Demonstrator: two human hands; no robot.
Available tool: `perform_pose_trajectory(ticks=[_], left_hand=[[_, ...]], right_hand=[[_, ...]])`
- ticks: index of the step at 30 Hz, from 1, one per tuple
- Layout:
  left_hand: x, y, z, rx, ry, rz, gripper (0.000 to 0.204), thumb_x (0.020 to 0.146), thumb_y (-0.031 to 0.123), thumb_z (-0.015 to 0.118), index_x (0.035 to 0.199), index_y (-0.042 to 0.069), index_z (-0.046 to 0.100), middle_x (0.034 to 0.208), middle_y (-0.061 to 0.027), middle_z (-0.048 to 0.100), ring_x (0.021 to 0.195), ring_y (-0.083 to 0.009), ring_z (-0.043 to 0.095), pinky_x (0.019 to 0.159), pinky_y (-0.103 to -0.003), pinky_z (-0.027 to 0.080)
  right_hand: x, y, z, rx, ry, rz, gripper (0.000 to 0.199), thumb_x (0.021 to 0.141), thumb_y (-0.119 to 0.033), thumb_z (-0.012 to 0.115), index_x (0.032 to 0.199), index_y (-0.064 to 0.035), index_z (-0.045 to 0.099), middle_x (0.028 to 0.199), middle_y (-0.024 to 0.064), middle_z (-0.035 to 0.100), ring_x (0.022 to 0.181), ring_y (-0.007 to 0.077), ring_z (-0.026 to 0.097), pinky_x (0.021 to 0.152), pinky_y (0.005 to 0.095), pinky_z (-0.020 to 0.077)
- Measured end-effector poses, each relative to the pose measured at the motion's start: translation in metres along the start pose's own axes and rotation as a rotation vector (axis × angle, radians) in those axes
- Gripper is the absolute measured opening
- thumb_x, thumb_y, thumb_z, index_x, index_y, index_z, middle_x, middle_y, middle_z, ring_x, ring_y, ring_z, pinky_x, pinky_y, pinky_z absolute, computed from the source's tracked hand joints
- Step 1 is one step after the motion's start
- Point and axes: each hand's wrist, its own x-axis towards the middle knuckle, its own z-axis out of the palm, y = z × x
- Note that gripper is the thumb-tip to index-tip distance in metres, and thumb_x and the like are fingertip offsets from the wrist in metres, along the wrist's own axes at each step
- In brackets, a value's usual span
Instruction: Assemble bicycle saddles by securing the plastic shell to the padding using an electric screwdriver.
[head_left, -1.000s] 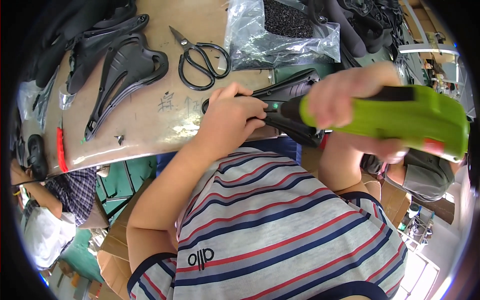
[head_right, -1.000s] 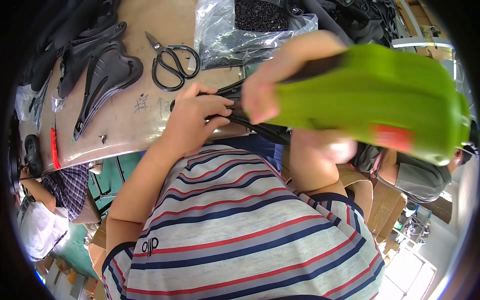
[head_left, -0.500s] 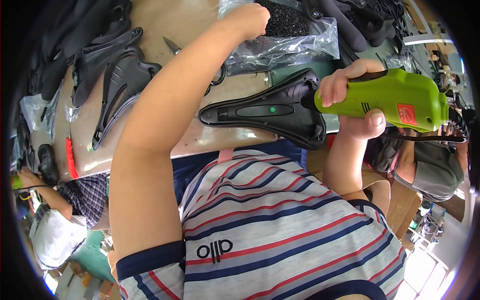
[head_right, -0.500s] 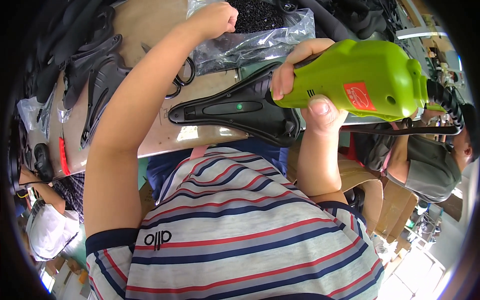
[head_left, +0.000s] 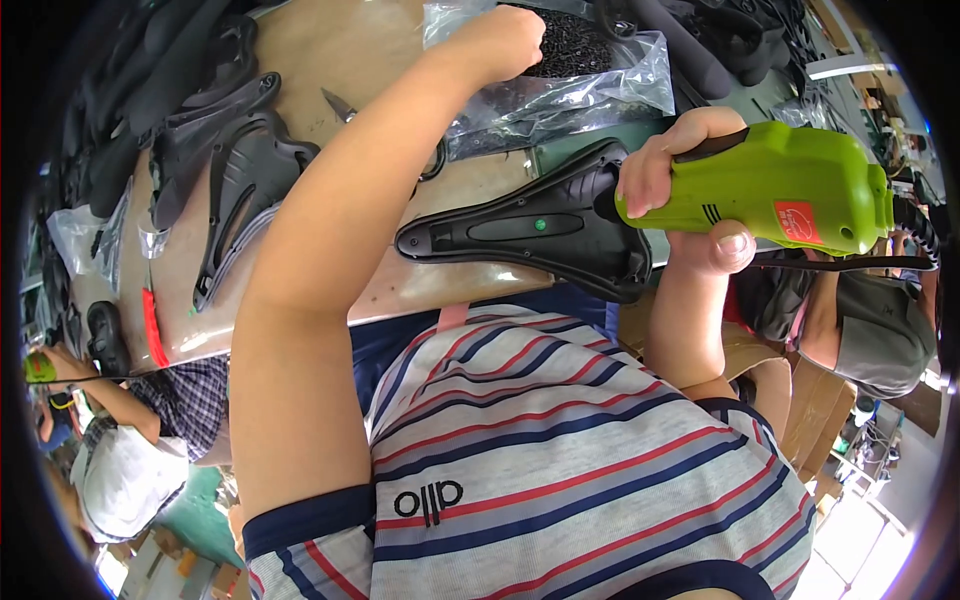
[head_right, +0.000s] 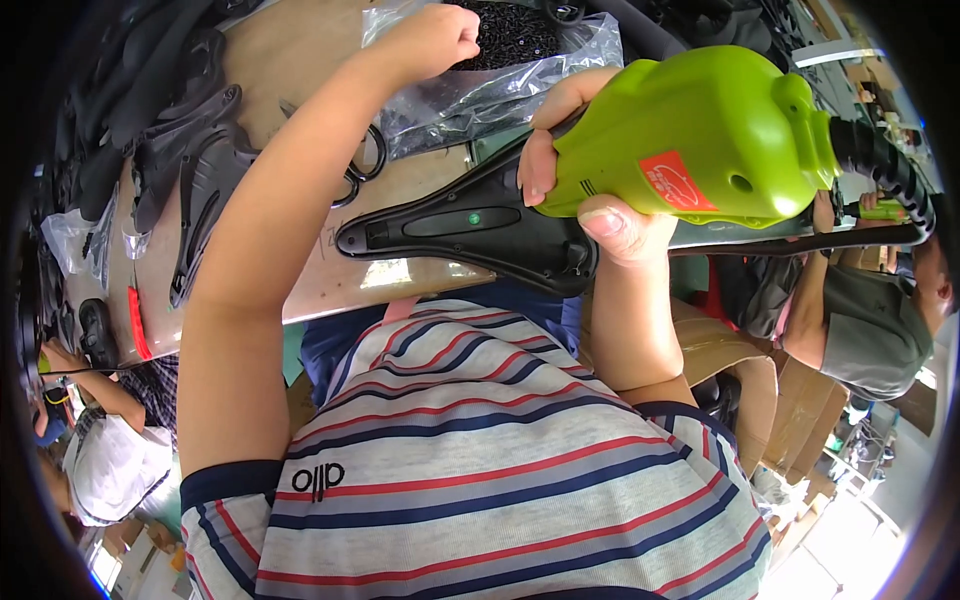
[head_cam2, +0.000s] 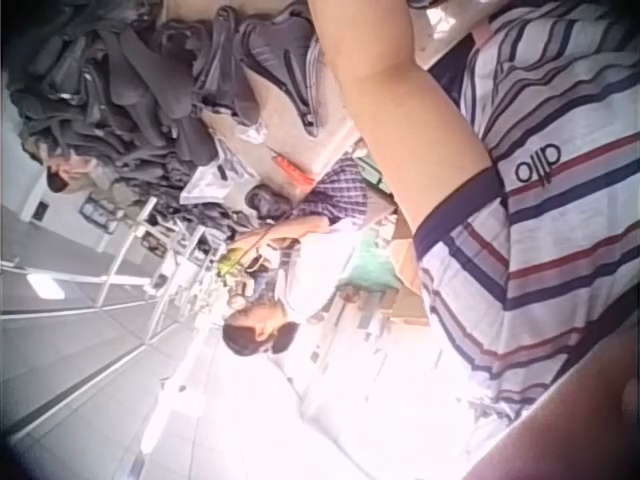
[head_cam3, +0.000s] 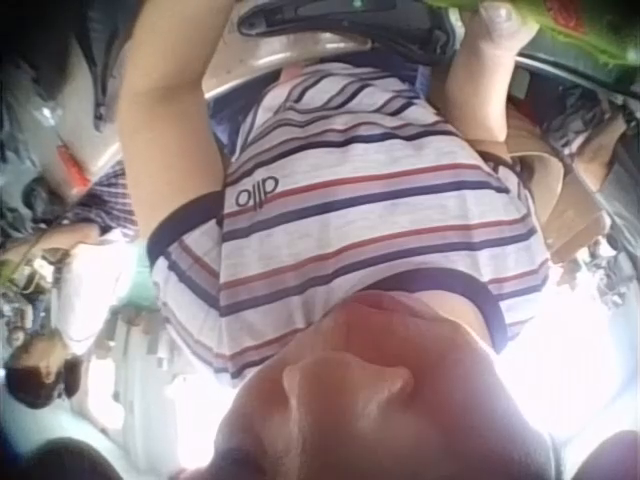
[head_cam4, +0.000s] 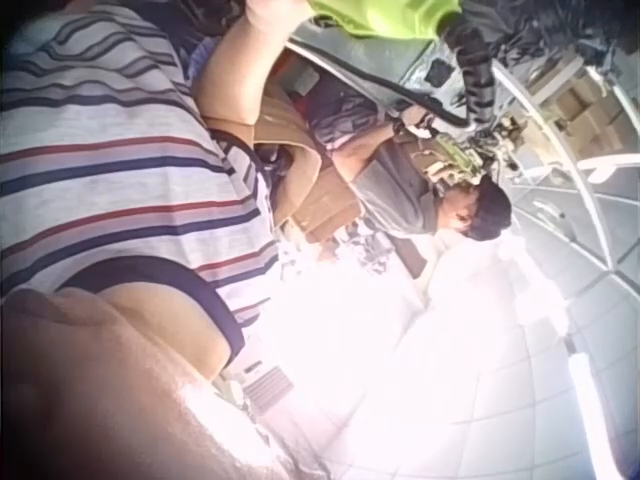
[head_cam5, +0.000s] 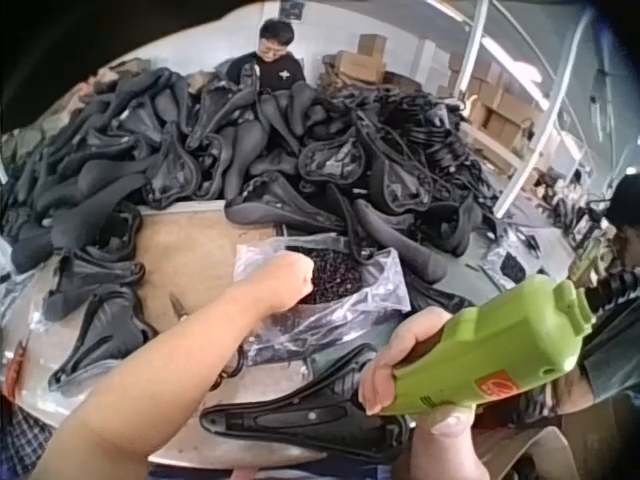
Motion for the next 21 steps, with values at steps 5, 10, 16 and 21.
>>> perform_pose_trajectory(ticks=[5, 10, 16, 21], left_hand=[[-0.007, 0.011, -0.008, -0.08, -0.136, -0.1, 0.019, 0.078, 0.021, 0.068, 0.085, 0.004, 0.063, 0.09, -0.0141, 0.066, 0.09, -0.0329, 0.063, 0.075, -0.044, 0.05], [-0.002, 0.004, -0.004, -0.179, -0.106, 0.074, 0.013, 0.072, 0.012, 0.069, 0.073, 0.005, 0.059, 0.075, -0.0121, 0.063, 0.067, -0.0295, 0.059, 0.061, -0.039, 0.045], [-0.006, 0.01, -0.009, -0.109, 0.136, 0.0, 0.012, 0.079, 0.016, 0.063, 0.081, 0.004, 0.063, 0.08, -0.0092, 0.067, 0.076, -0.0257, 0.064, 0.067, -0.037, 0.049], [-0.045, 0.041, -0.03, -0.841, 0.054, -0.196, 0.01, 0.082, 0.014, 0.062, 0.084, 0.004, 0.062, 0.076, -0.0047, 0.065, 0.07, -0.0168, 0.06, 0.064, -0.03, 0.048]], right_hand=[[-0.002, 0.001, -0.01, 0.026, 0.026, -0.02, 0.072, 0.066, -0.042, 0.079, 0.106, 0.0085, 0.046, 0.068, 0.0115, 0.054, 0.058, 0.02, 0.057, 0.056, 0.0309, 0.0503], [0.0, 0.0, -0.012, 0.071, 0.024, -0.003, 0.071, 0.066, -0.041, 0.079, 0.105, 0.0081, 0.047, 0.068, 0.0122, 0.054, 0.057, 0.0209, 0.056, 0.055, 0.0322, 0.0498], [-0.003, 0.0, -0.01, 0.088, 0.035, -0.015, 0.069, 0.066, -0.041, 0.079, 0.104, 0.0078, 0.048, 0.068, 0.0125, 0.054, 0.056, 0.021, 0.056, 0.054, 0.0327, 0.0498], [-0.007, -0.002, -0.012, 0.076, 0.048, -0.033, 0.068, 0.066, -0.039, 0.08, 0.104, 0.007, 0.048, 0.068, 0.0129, 0.055, 0.056, 0.0212, 0.056, 0.054, 0.0323, 0.0505]])
